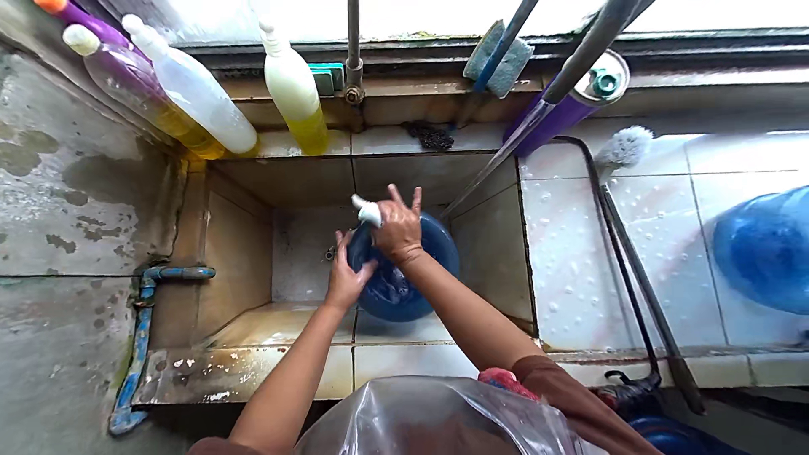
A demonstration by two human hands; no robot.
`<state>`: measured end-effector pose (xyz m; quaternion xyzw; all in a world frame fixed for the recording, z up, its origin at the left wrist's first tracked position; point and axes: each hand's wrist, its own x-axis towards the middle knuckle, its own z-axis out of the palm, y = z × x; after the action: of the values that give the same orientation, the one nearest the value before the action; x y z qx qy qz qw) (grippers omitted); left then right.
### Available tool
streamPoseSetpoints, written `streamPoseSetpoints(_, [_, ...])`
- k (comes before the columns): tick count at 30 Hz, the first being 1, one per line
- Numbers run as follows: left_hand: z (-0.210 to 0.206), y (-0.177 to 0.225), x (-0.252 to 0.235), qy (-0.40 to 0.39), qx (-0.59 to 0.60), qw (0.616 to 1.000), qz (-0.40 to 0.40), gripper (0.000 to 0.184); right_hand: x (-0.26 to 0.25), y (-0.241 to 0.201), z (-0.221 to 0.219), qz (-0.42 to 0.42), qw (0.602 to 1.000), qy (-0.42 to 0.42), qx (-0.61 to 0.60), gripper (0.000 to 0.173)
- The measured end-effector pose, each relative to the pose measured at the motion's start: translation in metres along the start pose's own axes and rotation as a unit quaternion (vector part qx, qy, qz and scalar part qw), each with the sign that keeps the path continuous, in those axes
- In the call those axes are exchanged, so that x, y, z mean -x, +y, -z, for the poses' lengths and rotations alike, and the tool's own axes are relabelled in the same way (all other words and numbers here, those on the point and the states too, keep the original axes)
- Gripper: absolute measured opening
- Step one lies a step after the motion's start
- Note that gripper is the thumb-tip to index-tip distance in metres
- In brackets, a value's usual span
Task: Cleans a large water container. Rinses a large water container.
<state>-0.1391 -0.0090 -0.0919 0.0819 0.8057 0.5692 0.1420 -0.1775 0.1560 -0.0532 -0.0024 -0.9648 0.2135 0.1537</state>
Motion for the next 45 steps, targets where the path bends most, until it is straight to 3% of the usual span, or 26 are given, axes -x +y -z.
streamPoseSetpoints(2, [-0.011,-0.012,0.013,0.018,0.053,0.998,0.012,0.107,-0.007,0.009,0.004,-0.057,0.998,0.002,0.016,0.03])
streamPoseSetpoints(3, [-0.014,-0.012,0.016,0.017,0.072,0.997,0.012,0.107,-0.003,0.007,0.003,-0.036,0.999,0.004,0.005,0.03])
streamPoseSetpoints(6, [-0.018,-0.001,0.005,-0.005,0.088,0.996,0.0,0.083,0.019,-0.011,-0.008,0.092,0.992,0.011,-0.082,0.023])
streamPoseSetpoints(8, [-0.017,0.004,-0.008,-0.021,0.09,0.996,-0.011,0.076,0.014,-0.002,-0.009,0.103,0.99,0.035,-0.088,0.022])
streamPoseSetpoints(9, [-0.015,0.004,-0.012,-0.024,0.092,0.995,-0.01,0.08,0.01,0.01,-0.003,0.071,0.995,0.037,-0.064,0.025])
streamPoseSetpoints(11, [-0.013,0.001,-0.017,-0.012,0.103,0.995,0.007,0.089,0.004,0.042,0.028,-0.074,0.997,-0.013,-0.002,0.034])
streamPoseSetpoints(13, [-0.016,0.002,-0.022,0.043,0.157,0.986,0.042,0.09,0.01,0.078,0.065,-0.266,0.957,-0.114,-0.024,0.044])
streamPoseSetpoints(14, [-0.022,0.008,-0.026,0.07,0.187,0.978,0.06,0.09,0.019,0.094,0.077,-0.341,0.929,-0.127,-0.067,0.047])
streamPoseSetpoints(16, [-0.039,0.023,-0.033,0.094,0.218,0.968,0.078,0.092,0.046,0.115,0.088,-0.426,0.888,-0.097,-0.144,0.053])
streamPoseSetpoints(19, [-0.063,0.039,-0.044,0.067,0.218,0.97,0.078,0.089,0.063,0.129,0.106,-0.478,0.865,-0.041,-0.148,0.057])
streamPoseSetpoints(24, [-0.091,0.037,-0.055,0.008,0.228,0.97,0.081,0.085,0.077,0.158,0.145,-0.46,0.869,0.005,-0.184,0.054])
streamPoseSetpoints(28, [-0.103,0.025,-0.059,0.0,0.26,0.96,0.105,0.075,0.092,0.184,0.17,-0.415,0.908,0.046,-0.008,0.05])
streamPoseSetpoints(30, [-0.102,0.021,-0.059,-0.001,0.256,0.961,0.101,0.077,0.1,0.194,0.175,-0.362,0.93,0.055,0.04,0.084])
streamPoseSetpoints(32, [-0.1,0.018,-0.06,0.005,0.258,0.961,0.099,0.073,0.101,0.19,0.166,-0.285,0.956,0.074,-0.003,0.101])
streamPoseSetpoints(34, [-0.098,0.015,-0.062,-0.003,0.269,0.956,0.119,0.064,0.1,0.182,0.147,-0.249,0.958,0.068,-0.122,0.103])
streamPoseSetpoints(36, [-0.096,0.017,-0.062,-0.023,0.282,0.945,0.168,0.061,0.097,0.175,0.122,-0.315,0.913,0.02,-0.259,0.106])
streamPoseSetpoints(38, [-0.097,0.022,-0.059,-0.016,0.295,0.93,0.221,0.074,0.095,0.17,0.097,-0.397,0.837,-0.008,-0.375,0.096])
streamPoseSetpoints(40, [-0.091,0.018,-0.053,-0.025,0.278,0.938,0.205,0.073,0.089,0.162,0.088,-0.427,0.804,-0.009,-0.413,0.088])
streamPoseSetpoints(43, [-0.072,0.026,-0.041,0.005,0.263,0.952,0.158,0.079,0.08,0.139,0.108,-0.389,0.838,-0.023,-0.382,0.084])
streamPoseSetpoints(45, [-0.043,0.047,-0.036,-0.006,0.266,0.955,0.131,0.073,0.08,0.116,0.138,-0.302,0.882,-0.011,-0.36,0.082])
